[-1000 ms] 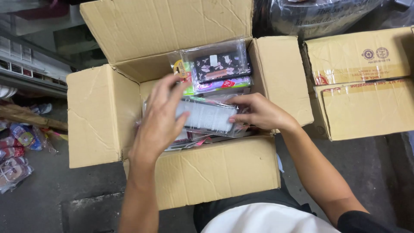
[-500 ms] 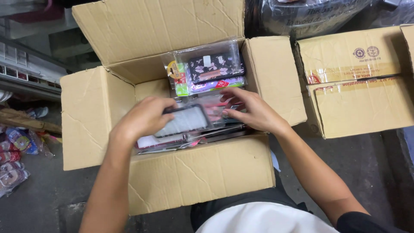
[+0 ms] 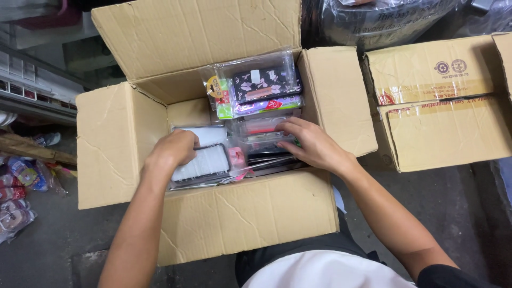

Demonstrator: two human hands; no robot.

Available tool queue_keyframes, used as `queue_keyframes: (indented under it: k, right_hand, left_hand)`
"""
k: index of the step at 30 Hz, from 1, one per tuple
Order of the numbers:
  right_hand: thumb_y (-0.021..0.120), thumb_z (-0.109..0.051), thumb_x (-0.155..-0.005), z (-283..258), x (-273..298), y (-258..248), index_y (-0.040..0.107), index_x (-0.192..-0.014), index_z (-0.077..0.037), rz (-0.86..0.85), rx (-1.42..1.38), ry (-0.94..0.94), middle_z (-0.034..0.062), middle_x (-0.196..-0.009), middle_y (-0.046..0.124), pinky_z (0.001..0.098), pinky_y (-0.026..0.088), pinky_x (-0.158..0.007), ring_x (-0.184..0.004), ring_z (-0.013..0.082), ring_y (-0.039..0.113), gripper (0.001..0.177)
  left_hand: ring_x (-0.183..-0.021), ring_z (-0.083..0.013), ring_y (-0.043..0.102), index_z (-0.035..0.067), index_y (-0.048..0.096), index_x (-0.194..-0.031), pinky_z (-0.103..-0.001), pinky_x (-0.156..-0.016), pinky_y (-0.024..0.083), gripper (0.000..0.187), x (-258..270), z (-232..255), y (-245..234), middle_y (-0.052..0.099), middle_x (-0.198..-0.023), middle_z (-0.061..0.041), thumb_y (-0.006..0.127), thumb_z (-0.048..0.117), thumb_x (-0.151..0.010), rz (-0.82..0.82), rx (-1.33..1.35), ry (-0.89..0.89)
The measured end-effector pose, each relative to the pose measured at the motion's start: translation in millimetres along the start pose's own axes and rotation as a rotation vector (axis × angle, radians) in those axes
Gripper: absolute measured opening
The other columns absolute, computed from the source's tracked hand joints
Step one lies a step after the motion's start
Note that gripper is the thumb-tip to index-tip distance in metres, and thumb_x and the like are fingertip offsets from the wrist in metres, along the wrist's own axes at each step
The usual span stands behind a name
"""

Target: Inspecting and organizing a variety of packaged phone cases within a cardboard shipping box.

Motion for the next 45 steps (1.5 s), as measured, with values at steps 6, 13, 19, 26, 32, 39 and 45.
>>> queue_keyframes:
  k: [6, 13, 19, 26, 32, 39, 45]
  right_hand:
    - [0.072, -0.014, -0.091, 3.2, 1.6, 1.1, 0.066, -0.118, 0.002, -0.026, 0.028, 0.003, 0.0191, -0.115, 0.067, 0.0456, 0.053, -0.09, -0.106, 0.0394, 0.065, 0.032]
    - [0.078, -0.012, -0.079, 5.8, 6.0, 9.0, 0.07, -0.114, -0.001, -0.132, 0.12, 0.005, 0.0162, -0.117, 0.068, 0.0462, 0.051, -0.093, -0.108, 0.038, 0.063, 0.038]
    - [0.08, -0.014, -0.074, 19.7, 17.9, 30.0, 0.08, -0.087, -0.01, -0.324, 0.247, 0.044, 0.0082, -0.124, 0.067, 0.0441, 0.042, -0.102, -0.122, 0.0292, 0.055, 0.013]
    - [0.077, -0.027, -0.083, 15.8, 19.0, 29.0, 0.081, -0.088, -0.01, -0.355, 0.232, 0.033, 0.009, -0.12, 0.069, 0.0452, 0.04, -0.102, -0.118, 0.0294, 0.057, 0.018]
    - [0.075, -0.025, -0.088, 4.5, 6.2, 1.8, 0.073, -0.109, -0.001, -0.144, 0.189, -0.01, 0.0168, -0.111, 0.071, 0.0467, 0.049, -0.093, -0.106, 0.0371, 0.064, 0.032]
    - [0.075, -0.019, -0.086, -1.6, 7.0, -12.6, 0.073, -0.108, 0.001, -0.06, 0.173, -0.029, 0.0186, -0.111, 0.071, 0.0468, 0.052, -0.09, -0.101, 0.0389, 0.065, 0.03]
    - [0.076, -0.016, -0.085, -3.6, 11.8, -17.2, 0.073, -0.106, 0.001, -0.069, 0.141, -0.031, 0.0182, -0.103, 0.071, 0.0462, 0.052, -0.087, -0.097, 0.0383, 0.066, 0.027]
  left_hand:
    - [-0.115, -0.0361, 0.066, 0.011, 0.071, -0.121, -0.045, -0.098, 0.053, 0.05, 1.3, 20.3, 0.5, 0.069, -0.121, -0.019, 0.085, 0.016, -0.073, 0.072, -0.045, 0.128]
    - [-0.117, -0.036, 0.064, 0.007, 0.067, -0.121, -0.047, -0.098, 0.051, 0.049, 5.0, 17.1, 2.1, 0.07, -0.119, -0.019, 0.086, 0.022, -0.078, 0.108, 0.046, 0.094]
    - [-0.115, -0.036, 0.066, 0.008, 0.069, -0.119, -0.046, -0.098, 0.052, 0.045, 0.2, 11.3, 5.6, 0.071, -0.118, -0.018, 0.084, 0.016, -0.076, 0.114, 0.041, 0.09]
    - [-0.113, -0.0389, 0.065, 0.003, 0.072, -0.107, -0.049, -0.097, 0.053, 0.029, 0.4, 37.4, 3.7, 0.068, -0.118, -0.02, 0.08, 0.014, -0.081, 0.148, -0.097, 0.129]
    - [-0.107, -0.0389, 0.064, 0.002, 0.069, -0.109, -0.051, -0.093, 0.051, 0.027, 2.6, 98.1, -27.7, 0.068, -0.108, -0.019, 0.075, 0.01, -0.084, 0.49, 0.116, 0.376]
    - [-0.104, -0.0341, 0.06, 0.003, 0.066, -0.108, -0.047, -0.089, 0.051, 0.026, 0.8, 164.0, -66.9, 0.062, -0.107, -0.013, 0.074, 0.008, -0.084, 0.825, 0.064, 0.548]
    - [-0.107, -0.0279, 0.058, 0.005, 0.067, -0.11, -0.041, -0.085, 0.048, 0.031, -12.2, 183.5, -60.2, 0.06, -0.114, -0.01, 0.069, 0.002, -0.079, 0.992, -0.194, 0.592]
Point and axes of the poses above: each hand's wrist, its own x-axis away from the middle knuckle, its own y-axis out of the palm, z = x × y, the point moved 10 cm from there along -x, towards the middle knuckle
